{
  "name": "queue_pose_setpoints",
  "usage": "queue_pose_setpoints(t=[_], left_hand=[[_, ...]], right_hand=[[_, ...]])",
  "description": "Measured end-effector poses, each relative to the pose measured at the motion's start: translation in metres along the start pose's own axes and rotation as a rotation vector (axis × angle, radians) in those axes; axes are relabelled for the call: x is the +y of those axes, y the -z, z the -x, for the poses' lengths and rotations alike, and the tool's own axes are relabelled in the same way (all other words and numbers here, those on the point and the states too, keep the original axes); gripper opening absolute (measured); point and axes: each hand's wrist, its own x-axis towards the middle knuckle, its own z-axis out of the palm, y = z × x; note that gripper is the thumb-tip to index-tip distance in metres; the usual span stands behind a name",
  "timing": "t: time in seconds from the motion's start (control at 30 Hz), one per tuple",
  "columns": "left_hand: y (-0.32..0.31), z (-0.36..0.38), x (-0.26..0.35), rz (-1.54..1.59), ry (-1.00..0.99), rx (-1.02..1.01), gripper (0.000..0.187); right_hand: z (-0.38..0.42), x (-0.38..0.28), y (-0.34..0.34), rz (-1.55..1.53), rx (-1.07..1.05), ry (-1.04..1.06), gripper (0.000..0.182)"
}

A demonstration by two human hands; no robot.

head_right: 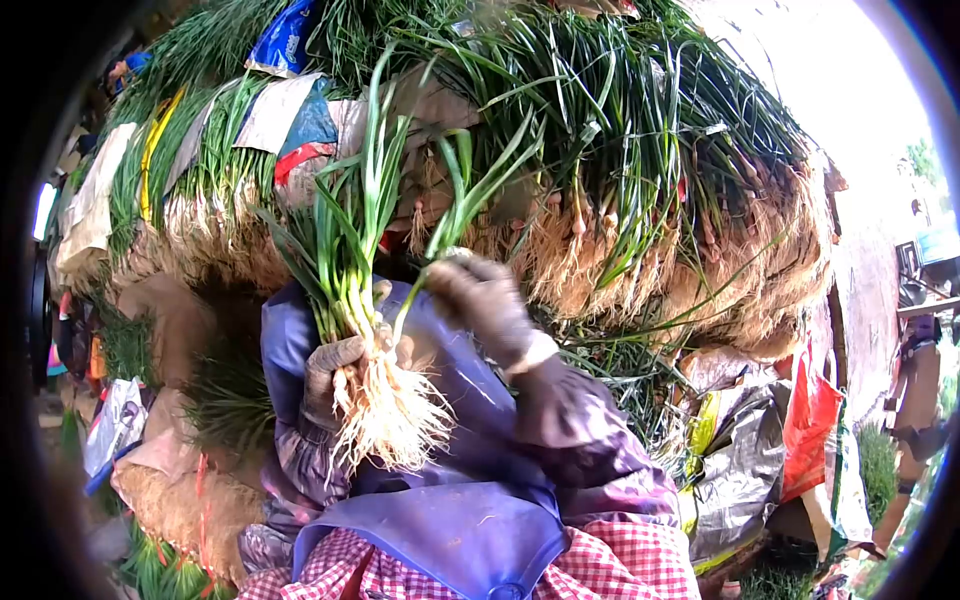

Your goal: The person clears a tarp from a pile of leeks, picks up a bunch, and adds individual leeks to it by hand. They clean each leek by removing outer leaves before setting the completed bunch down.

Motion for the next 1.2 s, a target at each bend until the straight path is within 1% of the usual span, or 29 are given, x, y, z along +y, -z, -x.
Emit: queue_pose_setpoints(t=[0.07, 0.13, 0.2, 0.23, 0.27, 0.3, 0.33, 0.37, 0.4, 0.43, 0.47, 0.5, 0.53, 0.57, 0.6, 0.63, 0.7, 0.73, 0.8, 0.83, 0.87, 0.93, 0.97, 1.0, 1.07, 1.1, 1.13, 1.2], left_hand=[[-0.002, 0.007, 0.009, -0.031, 0.004, 0.076, 0.069], [-0.002, 0.007, 0.011, 0.036, 0.015, 0.064, 0.070], [0.005, 0.006, 0.011, 0.082, 0.056, 0.074, 0.069], [0.001, 0.004, 0.008, 0.104, -0.011, 0.026, 0.069], [0.001, 0.003, 0.008, 0.106, -0.009, 0.010, 0.069], [0.001, 0.002, 0.009, 0.110, -0.014, 0.003, 0.069], [0.001, 0.002, 0.010, 0.111, -0.014, -0.004, 0.069], [0.000, 0.001, 0.010, 0.112, -0.009, -0.013, 0.069], [-0.002, 0.001, 0.009, 0.117, -0.004, -0.017, 0.069], [-0.002, 0.001, 0.008, 0.118, 0.000, -0.028, 0.069], [-0.001, -0.001, 0.008, 0.130, 0.009, -0.037, 0.070], [-0.001, 0.000, 0.009, 0.135, 0.011, -0.045, 0.070], [-0.001, 0.001, 0.010, 0.138, 0.020, -0.046, 0.070], [-0.001, 0.005, 0.011, 0.144, 0.022, -0.052, 0.070], [-0.002, 0.006, 0.011, 0.150, 0.031, -0.055, 0.070], [-0.002, 0.008, 0.010, 0.164, 0.042, -0.065, 0.070], [-0.004, 0.010, 0.009, 0.168, 0.054, -0.089, 0.071], [-0.004, 0.013, 0.009, 0.161, 0.057, -0.091, 0.071], [-0.006, 0.016, 0.011, 0.076, 0.062, -0.067, 0.070], [-0.008, 0.018, 0.012, 0.008, 0.065, -0.049, 0.069], [-0.010, 0.022, 0.007, -0.031, 0.051, 0.006, 0.069], [-0.011, 0.023, 0.003, -0.093, 0.051, 0.069, 0.071], [-0.009, 0.019, -0.001, -0.105, 0.023, 0.017, 0.072], [-0.010, 0.015, -0.003, -0.116, -0.010, -0.034, 0.072], [-0.013, 0.018, -0.002, -0.220, 0.013, 0.023, 0.074], [-0.001, 0.016, -0.005, -0.292, -0.006, 0.026, 0.075], [0.007, 0.015, -0.002, -0.327, 0.038, 0.015, 0.075], [0.002, 0.016, -0.007, -0.251, 0.002, 0.038, 0.074]], right_hand=[[0.030, -0.041, 0.033, -0.152, 0.124, 0.218, 0.039], [0.059, -0.057, 0.077, -0.085, 0.294, 0.353, 0.032], [0.080, -0.050, 0.115, -0.451, -0.039, 0.456, 0.026], [0.088, -0.041, 0.124, -0.542, 0.057, 0.542, 0.026], [0.095, -0.029, 0.133, -0.636, 0.152, 0.628, 0.025], [0.104, -0.019, 0.148, -0.800, 0.139, 0.661, 0.027], [0.108, -0.010, 0.153, -0.745, 0.216, 0.631, 0.023], [0.110, 0.008, 0.154, -0.508, 0.310, 0.447, 0.022], [0.114, 0.026, 0.152, -0.043, 0.335, 0.087, 0.022], [0.118, 0.048, 0.143, 0.527, 0.153, -0.209, 0.024], [0.123, 0.065, 0.131, 1.173, -0.166, -0.430, 0.027], [0.122, 0.076, 0.118, 1.511, -0.305, -0.549, 0.032], [0.115, 0.083, 0.108, 1.805, -0.205, -0.569, 0.031], [0.108, 0.079, 0.106, 1.645, 0.004, -0.359, 0.033], [0.096, 0.053, 0.092, 1.462, 0.202, -0.162, 0.035], [0.084, 0.030, 0.066, 0.853, 0.280, -0.139, 0.037], [0.053, 0.007, 0.045, 0.123, 0.201, -0.096, 0.039], [0.038, 0.003, 0.043, -0.002, 0.057, -0.095, 0.038], [0.004, 0.009, 0.023, 0.130, 0.369, 0.441, 0.029], [-0.003, -0.007, 0.018, 0.441, 0.494, 0.613, 0.022], [-0.005, -0.024, 0.011, 0.792, 0.587, 0.656, 0.029], [-0.015, -0.067, -0.003, 1.317, 0.292, 0.082, 0.042], [-0.026, -0.070, -0.003, 1.379, 0.158, -0.053, 0.058], [-0.041, -0.057, 0.003, 1.388, 0.130, -0.110, 0.059], [-0.050, -0.036, 0.008, 1.329, 0.046, 0.022, 0.051], [-0.057, -0.016, 0.010, 1.164, 0.041, 0.096, 0.041], [-0.055, -0.006, 0.006, 0.966, 0.039, 0.088, 0.038], [-0.048, 0.007, -0.001, 0.571, 0.048, 0.071, 0.033]])
